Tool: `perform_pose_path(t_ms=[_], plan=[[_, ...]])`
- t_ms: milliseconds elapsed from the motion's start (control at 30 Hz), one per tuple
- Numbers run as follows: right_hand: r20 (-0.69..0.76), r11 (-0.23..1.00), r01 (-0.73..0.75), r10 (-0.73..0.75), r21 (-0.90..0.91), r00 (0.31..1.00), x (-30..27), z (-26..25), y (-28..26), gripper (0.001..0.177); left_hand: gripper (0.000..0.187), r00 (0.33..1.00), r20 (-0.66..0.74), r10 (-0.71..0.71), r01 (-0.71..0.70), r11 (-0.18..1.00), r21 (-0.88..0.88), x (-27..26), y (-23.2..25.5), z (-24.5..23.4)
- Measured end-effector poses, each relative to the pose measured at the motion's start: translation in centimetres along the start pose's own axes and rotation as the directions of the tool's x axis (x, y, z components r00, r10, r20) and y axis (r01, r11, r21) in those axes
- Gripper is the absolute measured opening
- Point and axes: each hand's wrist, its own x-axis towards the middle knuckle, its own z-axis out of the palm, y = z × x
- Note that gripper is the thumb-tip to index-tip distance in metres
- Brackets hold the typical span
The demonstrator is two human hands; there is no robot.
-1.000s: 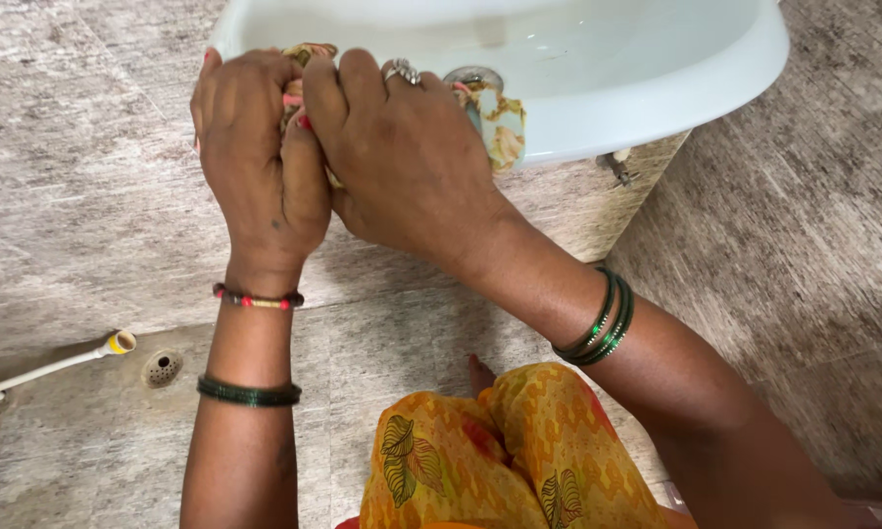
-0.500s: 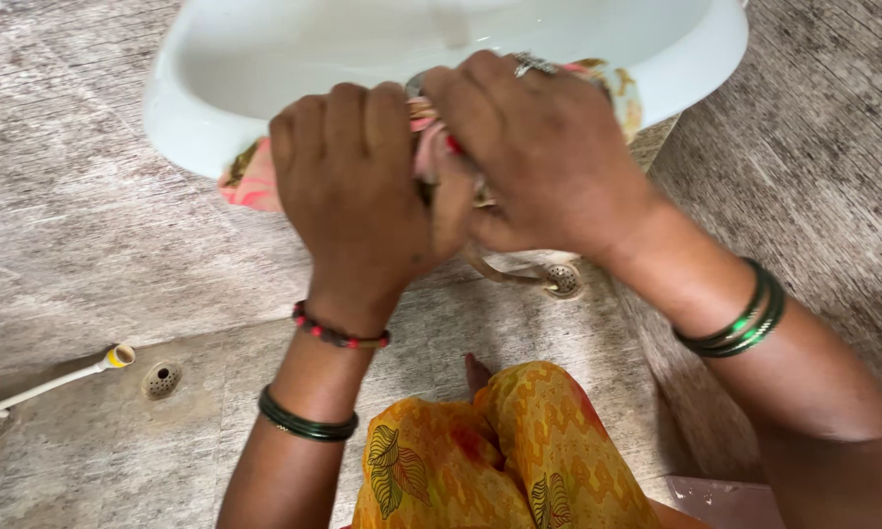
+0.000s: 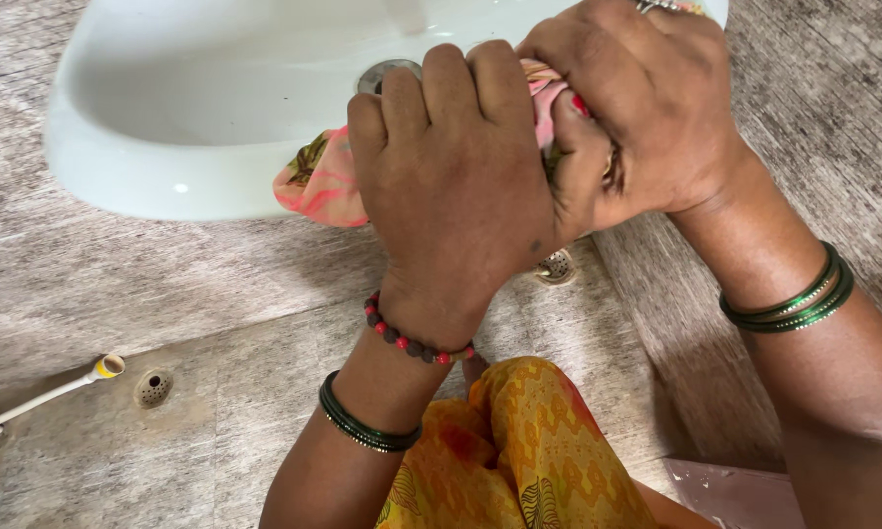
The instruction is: The person wipes the outer rim and the inner basin of a white sink using a cloth, moving their hands around the perimeter and near the faucet.
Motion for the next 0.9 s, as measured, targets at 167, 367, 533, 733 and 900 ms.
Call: perform_pose_path(t_ms=[167, 367, 533, 733, 900], plan=[[-0.039, 1.000, -0.003, 0.003, 0.000, 0.999, -1.6, 0.3, 1.7, 0.026, 0.038, 0.999, 0.039, -0.032, 0.032, 0.999, 0.007, 0.2, 1.4, 0.8], [-0.021, 0.983, -0.139, 0.142, 0.118, 0.990, -5.0, 0.4, 4.0, 0.024, 0.037, 0.995, 0.059, -0.079, 0.080, 0.997, -0.015, 1.3, 3.5, 2.7], [0.006, 0.965, -0.212, 0.214, 0.154, 0.977, -6.3, -0.2, 4.3, 0.023, 0.038, 0.987, 0.119, -0.110, 0.115, 0.993, -0.038, 1.7, 4.1, 3.2], [0.036, 0.950, -0.270, 0.268, 0.154, 0.963, -5.1, -1.1, 2.3, 0.022, 0.040, 0.993, 0.067, -0.092, 0.100, 0.986, -0.130, 1.7, 3.9, 3.4], [0.085, 0.955, -0.275, 0.267, 0.109, 0.960, -3.5, -2.2, 1.0, 0.017, 0.039, 0.994, 0.075, -0.079, 0.089, 0.985, -0.145, 1.3, 3.7, 3.5]])
